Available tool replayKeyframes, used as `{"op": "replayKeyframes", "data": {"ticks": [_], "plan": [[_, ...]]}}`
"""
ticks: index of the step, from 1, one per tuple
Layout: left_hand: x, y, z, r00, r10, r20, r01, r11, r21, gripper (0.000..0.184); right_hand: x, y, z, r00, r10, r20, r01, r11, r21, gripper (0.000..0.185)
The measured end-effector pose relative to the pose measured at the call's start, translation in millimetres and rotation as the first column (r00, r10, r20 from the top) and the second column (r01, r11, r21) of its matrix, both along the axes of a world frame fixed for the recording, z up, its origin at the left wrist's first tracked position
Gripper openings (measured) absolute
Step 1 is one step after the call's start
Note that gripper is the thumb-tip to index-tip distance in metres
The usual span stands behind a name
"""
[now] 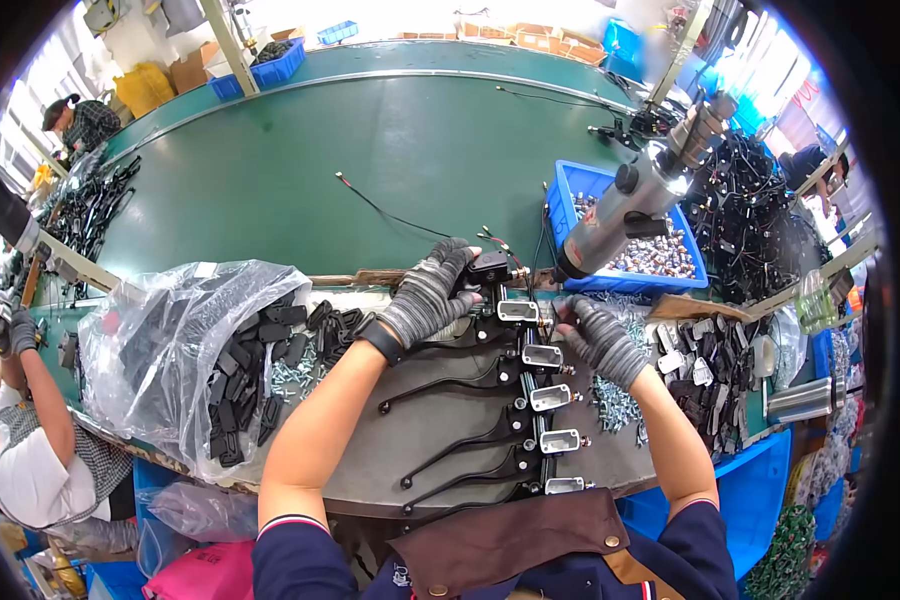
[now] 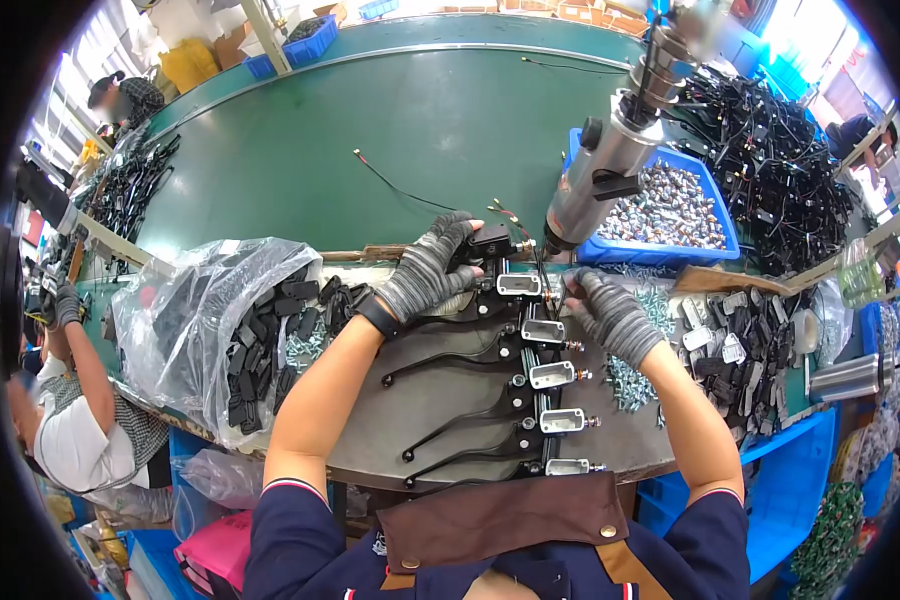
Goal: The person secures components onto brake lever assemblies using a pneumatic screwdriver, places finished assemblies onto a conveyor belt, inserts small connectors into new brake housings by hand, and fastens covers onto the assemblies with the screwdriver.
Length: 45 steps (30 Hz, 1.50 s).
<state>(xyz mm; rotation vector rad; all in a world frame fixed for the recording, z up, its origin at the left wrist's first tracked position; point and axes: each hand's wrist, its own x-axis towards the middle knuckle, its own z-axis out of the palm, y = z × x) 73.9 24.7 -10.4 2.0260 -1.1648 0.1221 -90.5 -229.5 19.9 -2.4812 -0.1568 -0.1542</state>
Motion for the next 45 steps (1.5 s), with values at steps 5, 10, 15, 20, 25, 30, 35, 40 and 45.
{"op": "replayKeyframes", "data": {"ticks": [5,10,15,20,25,30,35,40,45], "plan": [[8,-1,8,0.992,-0.101,-0.070,0.105,0.993,0.052,0.061,5,-7,-20,1.000,0.000,-0.005,-0.001,0.980,-0.201,0.029],[7,4,14,0.989,-0.136,-0.054,0.136,0.991,-0.017,0.057,3,-4,-26,0.985,-0.168,0.025,0.167,0.928,-0.333,0.033],[25,38,24,0.988,0.022,-0.156,-0.064,0.962,-0.265,0.035,0,-5,-32,0.965,-0.222,0.136,0.260,0.857,-0.445,0.030],[20,86,29,0.986,0.163,-0.024,-0.155,0.966,0.207,0.017,9,-13,-20,0.917,-0.173,0.359,0.296,0.898,-0.325,0.015],[11,86,18,0.983,0.112,0.144,-0.161,0.906,0.391,0.012,50,31,47,0.976,-0.175,-0.126,0.216,0.827,0.518,0.019],[12,80,24,0.965,0.147,0.217,-0.240,0.827,0.508,0.016,153,-16,-67,0.973,0.228,-0.029,-0.056,0.357,0.932,0.023],[19,94,10,0.966,0.137,0.217,-0.202,0.927,0.315,0.018,120,31,24,0.860,0.144,-0.490,0.238,0.736,0.634,0.029],[4,96,24,0.718,0.135,-0.683,-0.344,0.922,-0.180,0.015,116,38,23,0.921,0.209,-0.328,-0.022,0.870,0.492,0.035],[-10,71,34,0.693,0.018,-0.720,-0.283,0.926,-0.249,0.012,117,30,21,0.945,0.251,-0.209,-0.166,0.921,0.353,0.038]]}}
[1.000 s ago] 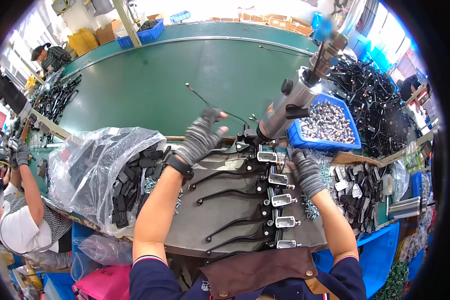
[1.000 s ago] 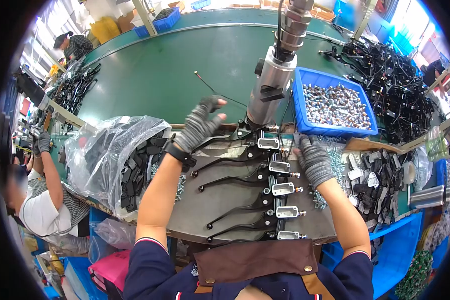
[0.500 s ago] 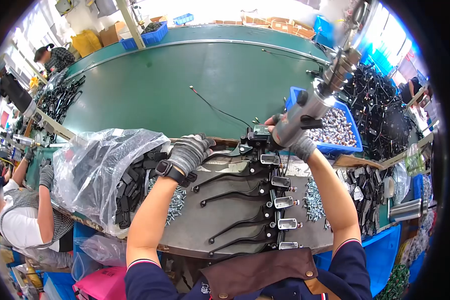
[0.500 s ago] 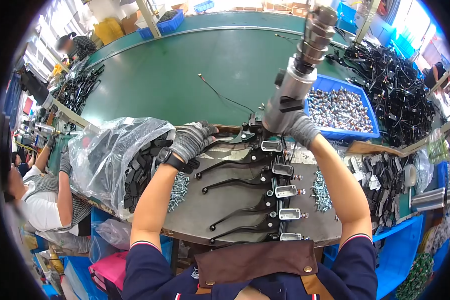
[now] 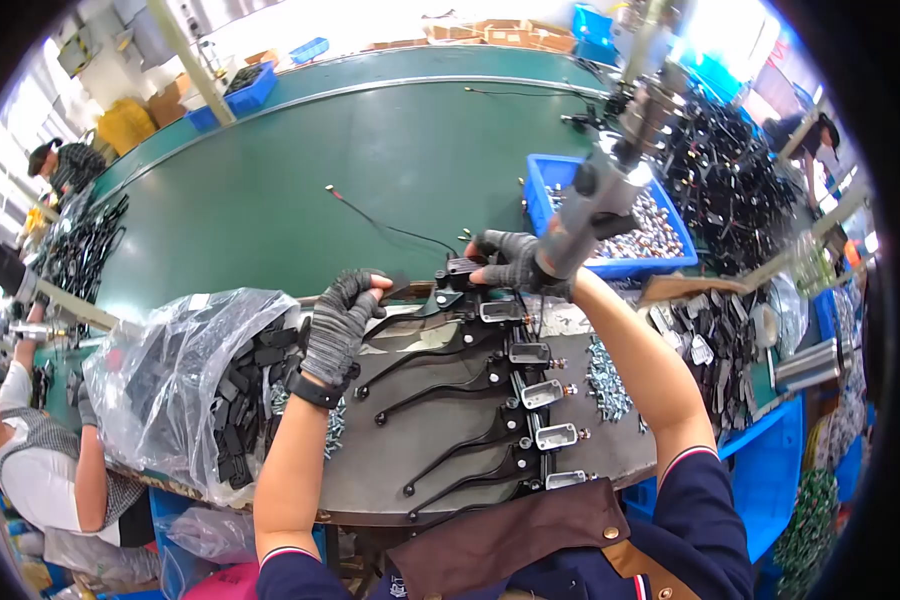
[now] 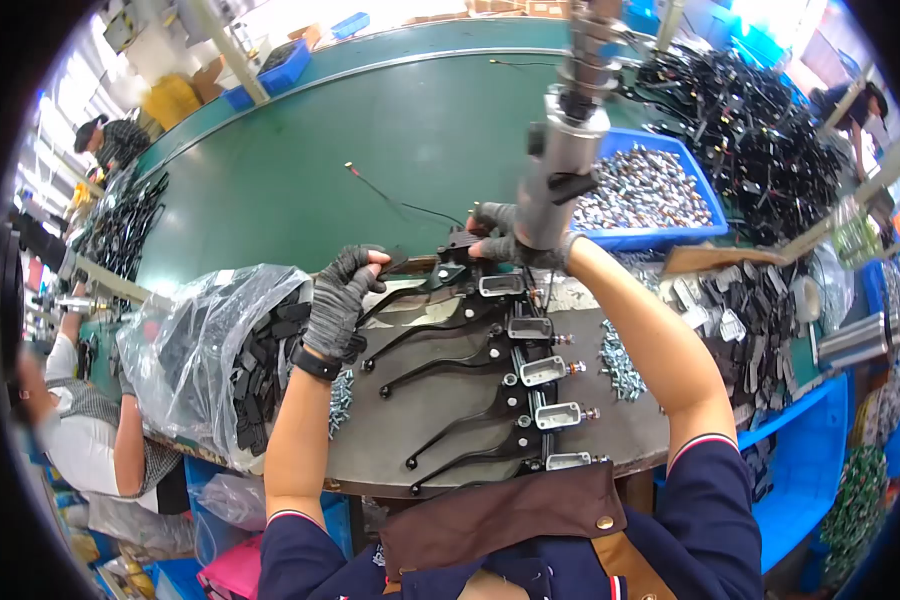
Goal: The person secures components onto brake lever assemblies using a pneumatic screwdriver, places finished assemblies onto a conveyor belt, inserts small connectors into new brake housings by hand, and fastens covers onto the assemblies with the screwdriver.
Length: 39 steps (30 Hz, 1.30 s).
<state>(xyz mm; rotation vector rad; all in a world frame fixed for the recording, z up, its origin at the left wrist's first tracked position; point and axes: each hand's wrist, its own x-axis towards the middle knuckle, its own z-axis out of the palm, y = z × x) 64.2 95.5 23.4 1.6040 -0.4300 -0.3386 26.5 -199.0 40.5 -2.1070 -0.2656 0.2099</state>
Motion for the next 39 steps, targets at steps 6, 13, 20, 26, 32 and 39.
{"op": "replayKeyframes", "data": {"ticks": [6,13,20,26,32,39], "plan": [[-26,-44,-10,0.894,-0.124,0.430,0.141,0.990,-0.007,0.012,-34,-11,6,0.951,-0.185,0.248,0.230,0.959,-0.166,0.035],[-35,-59,-9,0.911,-0.190,0.367,0.141,0.978,0.154,0.014,-163,-107,-16,0.683,-0.307,0.663,0.691,0.565,-0.451,0.028],[-55,-89,-8,0.855,-0.271,0.442,0.156,0.947,0.280,0.018,-230,-185,-72,0.730,-0.420,0.539,0.662,0.239,-0.711,0.029],[-50,-86,-3,0.797,-0.212,0.566,0.124,0.974,0.191,0.013,-183,-225,-155,0.610,-0.499,0.615,0.644,0.765,-0.017,0.029],[-49,-86,-22,0.692,-0.173,0.701,0.078,0.983,0.166,0.013,-118,-29,3,0.935,-0.354,0.016,0.331,0.890,0.314,0.018],[-46,1,-8,0.840,-0.088,0.535,-0.278,0.778,0.564,0.021,-75,4,3,0.987,-0.158,-0.025,0.158,0.945,0.286,0.016]]}}
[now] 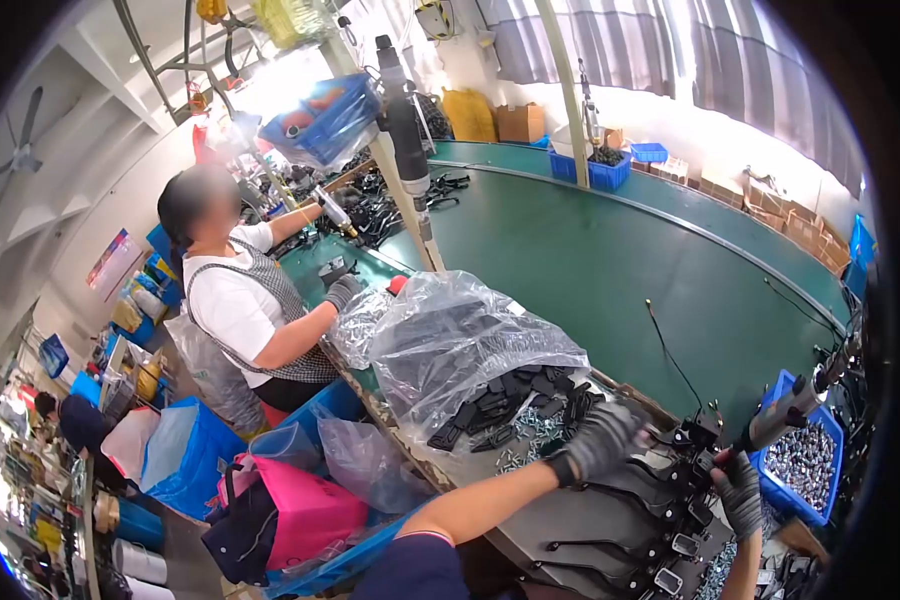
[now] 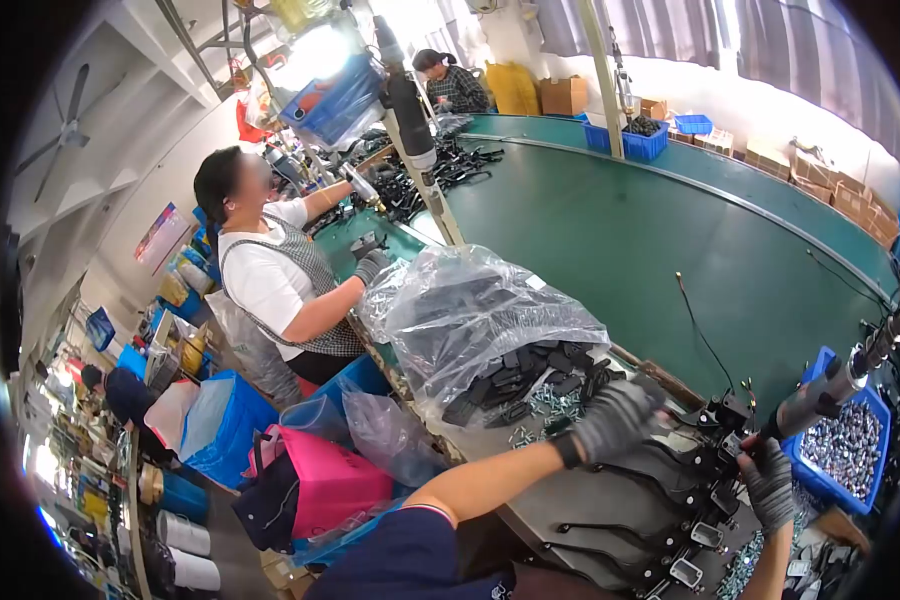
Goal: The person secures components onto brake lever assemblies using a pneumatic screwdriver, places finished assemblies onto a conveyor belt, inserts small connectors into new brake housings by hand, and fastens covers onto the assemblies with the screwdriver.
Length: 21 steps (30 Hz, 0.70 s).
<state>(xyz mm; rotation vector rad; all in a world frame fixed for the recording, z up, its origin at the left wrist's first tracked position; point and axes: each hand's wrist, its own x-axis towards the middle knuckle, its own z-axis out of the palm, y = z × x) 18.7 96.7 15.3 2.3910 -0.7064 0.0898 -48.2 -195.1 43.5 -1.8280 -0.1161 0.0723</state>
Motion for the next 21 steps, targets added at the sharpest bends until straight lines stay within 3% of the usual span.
{"op": "replayKeyframes", "data": {"ticks": [1,3,4,6,12,15,16,19,20,21], "plan": [[2,19,6,0.991,0.120,0.061,-0.132,0.952,0.278,0.024,1,-1,-4,0.997,0.035,0.072,-0.030,0.997,-0.069,0.018],[3,56,0,0.973,0.164,0.161,-0.227,0.789,0.571,0.024,0,-4,-10,0.973,0.115,0.201,-0.071,0.975,-0.211,0.021],[0,70,0,0.974,0.161,0.156,-0.222,0.790,0.572,0.024,-1,-4,-10,0.974,0.112,0.196,-0.070,0.975,-0.212,0.021],[-6,87,-3,0.893,0.244,0.379,-0.415,0.773,0.480,0.023,-3,-3,-3,0.974,0.114,0.196,-0.051,0.952,-0.300,0.025],[-4,93,-10,0.928,0.197,0.317,-0.349,0.762,0.546,0.022,-5,-15,-7,0.995,0.081,0.061,-0.058,0.949,-0.309,0.028],[-1,88,-10,0.935,0.168,0.311,-0.322,0.766,0.556,0.022,-5,-7,-13,0.977,0.111,0.181,-0.045,0.941,-0.336,0.025],[1,88,-13,0.925,0.197,0.325,-0.351,0.769,0.534,0.019,-9,-8,-12,0.979,0.105,0.176,-0.040,0.940,-0.338,0.025],[11,90,-26,0.909,0.246,0.336,-0.392,0.779,0.490,0.012,-28,-19,-5,0.989,-0.128,0.067,0.145,0.886,-0.441,0.026],[13,96,-31,0.909,0.277,0.310,-0.390,0.826,0.408,0.010,-36,-34,-12,0.988,-0.143,0.056,0.153,0.883,-0.444,0.026],[13,100,-36,0.912,0.305,0.275,-0.386,0.865,0.320,0.007,-46,-63,-26,0.971,-0.150,0.186,0.224,0.845,-0.486,0.027]]}}
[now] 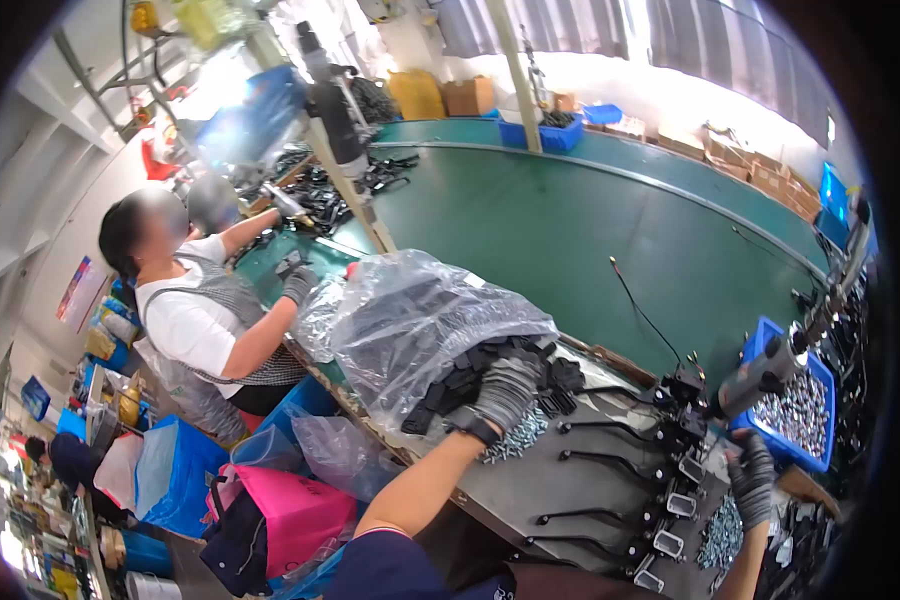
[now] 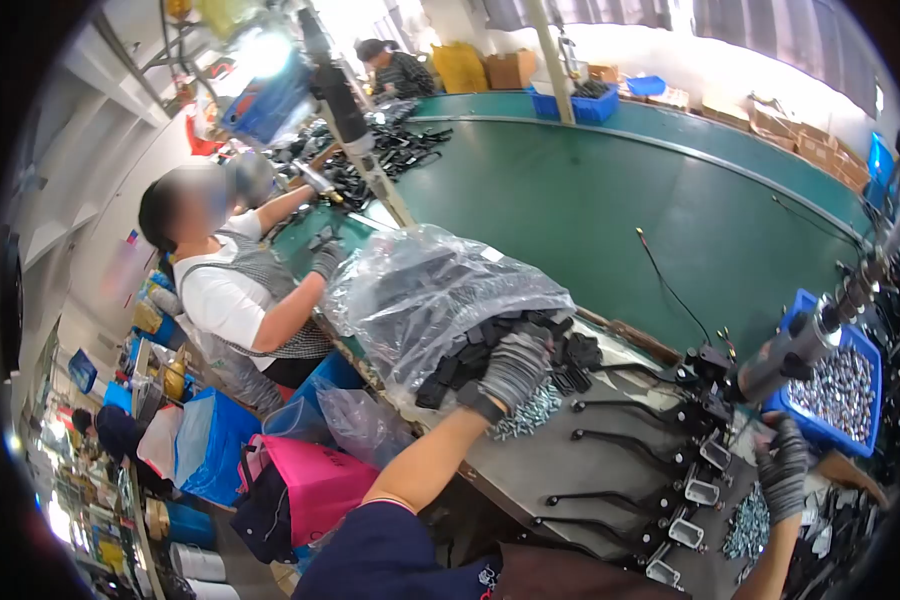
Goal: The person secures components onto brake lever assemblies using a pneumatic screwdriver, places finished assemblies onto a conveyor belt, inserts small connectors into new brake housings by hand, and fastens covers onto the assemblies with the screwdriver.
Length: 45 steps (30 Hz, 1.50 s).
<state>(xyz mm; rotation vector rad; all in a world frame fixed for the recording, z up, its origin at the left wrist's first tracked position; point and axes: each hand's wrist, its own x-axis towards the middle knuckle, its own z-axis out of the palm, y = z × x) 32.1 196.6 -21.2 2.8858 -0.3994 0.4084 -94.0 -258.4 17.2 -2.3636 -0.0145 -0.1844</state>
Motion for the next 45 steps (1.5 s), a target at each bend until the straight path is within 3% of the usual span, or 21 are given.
{"op": "replayKeyframes", "data": {"ticks": [1,2,3,4,6,8,10,12,13,15,20,21,26,31,32,35,36,39,41,43,45], "plan": [[-1,5,2,0.998,-0.014,0.063,0.015,1.000,-0.020,0.006,-11,-32,-13,0.993,-0.016,0.114,0.025,0.997,-0.079,0.029],[-3,10,3,0.993,-0.042,0.114,0.047,0.998,-0.044,0.006,-25,-71,-29,0.995,-0.057,0.080,0.064,0.994,-0.092,0.029],[-5,14,3,0.985,-0.028,0.168,0.035,0.999,-0.041,0.006,-47,-114,-46,0.966,-0.120,0.231,0.226,0.824,-0.520,0.033],[-5,15,7,0.975,-0.028,0.220,0.037,0.999,-0.039,0.007,-80,-130,-49,0.928,-0.098,0.359,0.363,0.453,-0.814,0.038],[-9,9,23,0.948,-0.125,0.293,0.201,0.948,-0.248,0.011,-116,-143,-43,0.932,-0.214,0.291,0.358,0.429,-0.829,0.042],[-23,-18,48,0.959,-0.192,0.210,0.269,0.850,-0.453,0.018,-124,-121,-23,0.891,-0.450,-0.056,0.263,0.614,-0.744,0.034],[-36,-56,53,0.933,-0.334,0.137,0.357,0.792,-0.496,0.019,-120,-104,-11,0.894,-0.445,-0.054,0.298,0.681,-0.669,0.029],[-49,-87,58,0.866,-0.496,0.061,0.447,0.713,-0.540,0.022,-120,-89,-7,0.874,-0.485,-0.012,0.350,0.648,-0.677,0.026],[-56,-105,64,0.853,-0.518,0.060,0.463,0.698,-0.546,0.022,-122,-90,-6,0.861,-0.508,-0.013,0.364,0.634,-0.682,0.026],[-72,-141,71,0.729,-0.659,0.186,0.621,0.522,-0.585,0.022,-127,-92,-6,0.898,-0.438,0.048,0.399,0.762,-0.510,0.019],[-70,-187,60,0.592,-0.806,-0.006,0.667,0.494,-0.557,0.026,-106,-64,22,0.942,-0.330,0.060,0.335,0.933,-0.129,0.010],[-68,-192,60,0.578,-0.816,-0.029,0.681,0.502,-0.533,0.026,-100,-48,28,0.941,-0.334,0.062,0.339,0.932,-0.128,0.010],[-58,-203,64,0.556,-0.810,-0.186,0.681,0.572,-0.458,0.030,-63,26,32,0.934,-0.089,0.345,0.053,0.992,0.110,0.013],[-56,-208,62,0.610,-0.744,-0.272,0.668,0.668,-0.328,0.033,-39,58,28,0.931,-0.059,0.359,0.025,0.995,0.098,0.015],[-58,-207,61,0.617,-0.738,-0.273,0.662,0.674,-0.326,0.033,-39,60,27,0.933,-0.059,0.354,0.029,0.995,0.092,0.016],[-63,-193,59,0.658,-0.752,0.022,0.662,0.564,-0.494,0.029,-35,67,22,0.935,-0.036,0.353,0.002,0.995,0.097,0.018],[-61,-182,60,0.675,-0.738,0.015,0.651,0.585,-0.483,0.029,-37,68,20,0.940,-0.011,0.341,-0.017,0.997,0.078,0.019],[-51,-145,59,0.842,-0.539,-0.036,0.527,0.834,-0.162,0.025,-36,74,19,0.947,0.031,0.320,-0.049,0.998,0.049,0.019],[-26,-114,37,0.916,-0.398,0.051,0.378,0.899,0.222,0.023,-34,75,23,0.976,0.055,0.210,-0.065,0.997,0.042,0.020],[-9,-84,38,0.928,-0.365,0.075,0.321,0.884,0.339,0.025,-33,75,23,0.987,0.044,0.153,-0.050,0.998,0.033,0.020],[-2,-67,35,0.965,-0.259,-0.036,0.253,0.895,0.367,0.024,-31,81,19,0.991,0.086,0.099,-0.083,0.996,-0.038,0.021]]}}
